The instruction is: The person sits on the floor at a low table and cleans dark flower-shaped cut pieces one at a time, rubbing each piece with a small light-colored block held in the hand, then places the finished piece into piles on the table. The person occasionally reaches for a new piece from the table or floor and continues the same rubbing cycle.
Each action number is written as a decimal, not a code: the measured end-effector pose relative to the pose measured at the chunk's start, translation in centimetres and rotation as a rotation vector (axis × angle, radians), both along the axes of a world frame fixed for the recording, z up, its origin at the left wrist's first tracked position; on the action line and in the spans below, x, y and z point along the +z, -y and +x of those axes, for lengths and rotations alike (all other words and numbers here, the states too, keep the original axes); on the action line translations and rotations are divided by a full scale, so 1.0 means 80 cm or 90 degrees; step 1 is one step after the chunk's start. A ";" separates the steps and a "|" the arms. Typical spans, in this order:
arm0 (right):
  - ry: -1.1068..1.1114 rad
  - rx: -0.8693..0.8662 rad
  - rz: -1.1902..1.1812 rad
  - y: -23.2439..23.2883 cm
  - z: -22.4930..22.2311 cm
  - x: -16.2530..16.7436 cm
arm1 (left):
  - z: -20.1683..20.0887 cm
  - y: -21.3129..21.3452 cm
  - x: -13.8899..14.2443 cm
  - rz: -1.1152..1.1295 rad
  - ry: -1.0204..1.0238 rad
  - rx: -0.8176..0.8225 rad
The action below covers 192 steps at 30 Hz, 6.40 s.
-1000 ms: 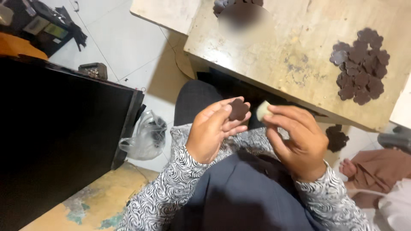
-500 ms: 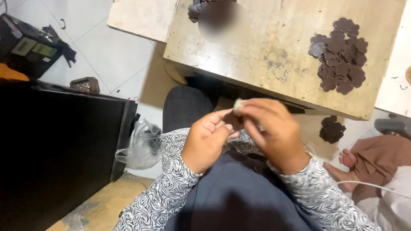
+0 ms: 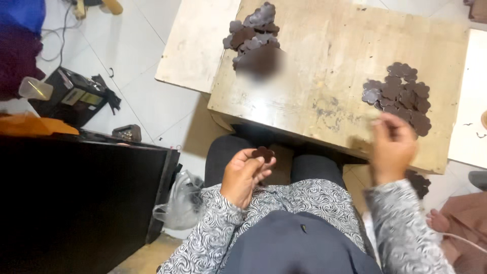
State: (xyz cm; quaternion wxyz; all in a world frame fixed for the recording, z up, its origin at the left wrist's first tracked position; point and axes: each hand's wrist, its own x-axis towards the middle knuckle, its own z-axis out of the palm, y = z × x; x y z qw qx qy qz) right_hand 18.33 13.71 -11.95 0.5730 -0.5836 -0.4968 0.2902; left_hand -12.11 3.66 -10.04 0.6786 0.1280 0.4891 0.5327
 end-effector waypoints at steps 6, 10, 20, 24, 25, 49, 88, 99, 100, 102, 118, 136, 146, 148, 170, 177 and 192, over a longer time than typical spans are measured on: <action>-0.158 -0.291 0.098 -0.037 0.137 -0.026 | 0.015 -0.066 -0.004 0.034 -0.080 -0.011; -0.033 -0.328 0.105 -0.026 0.167 -0.028 | 0.013 -0.171 0.013 0.086 -0.084 0.039; -0.182 -0.232 0.080 -0.072 0.217 -0.036 | 0.086 -0.261 -0.058 -0.070 -1.018 -0.108; -0.069 -0.257 0.091 -0.085 0.232 -0.058 | 0.101 -0.289 -0.075 -0.093 -1.071 -0.144; -0.045 -0.268 0.092 -0.086 0.232 -0.064 | 0.102 -0.301 -0.076 -0.092 -1.067 -0.117; 0.026 -0.265 0.065 -0.081 0.229 -0.066 | 0.252 -0.292 -0.056 0.359 -1.127 -0.297; 0.051 -0.273 0.050 -0.061 0.205 -0.016 | 0.280 -0.237 -0.066 0.513 -0.905 -0.265; 0.117 -0.322 0.071 -0.039 0.188 0.005 | 0.247 -0.214 -0.060 0.385 -0.992 -0.243; 0.132 -0.339 0.058 -0.036 0.186 0.006 | 0.242 -0.213 -0.059 0.368 -0.997 -0.241; 0.228 -0.349 0.077 -0.032 0.184 0.008 | 0.232 -0.212 -0.055 0.344 -1.000 -0.239; 0.229 -0.334 0.093 -0.037 0.179 0.000 | 0.103 -0.246 -0.039 0.419 -0.998 -0.139; 0.243 -0.385 0.106 -0.033 0.183 0.026 | 0.094 -0.227 -0.070 0.497 -1.059 -0.037; 0.156 -0.377 0.036 -0.030 0.189 0.022 | 0.100 -0.221 -0.070 0.474 -1.064 -0.033; 0.169 -0.379 0.057 -0.030 0.190 0.019 | 0.103 -0.221 -0.069 0.455 -1.066 -0.039; 0.278 -0.354 0.032 -0.047 0.187 -0.015 | 0.062 -0.266 -0.034 0.385 -1.078 0.068; 0.256 -0.360 0.052 -0.049 0.188 -0.014 | 0.060 -0.253 -0.050 0.413 -1.085 0.055; 0.107 -0.395 0.062 -0.023 0.164 0.021 | 0.083 -0.179 -0.086 0.345 -1.056 0.035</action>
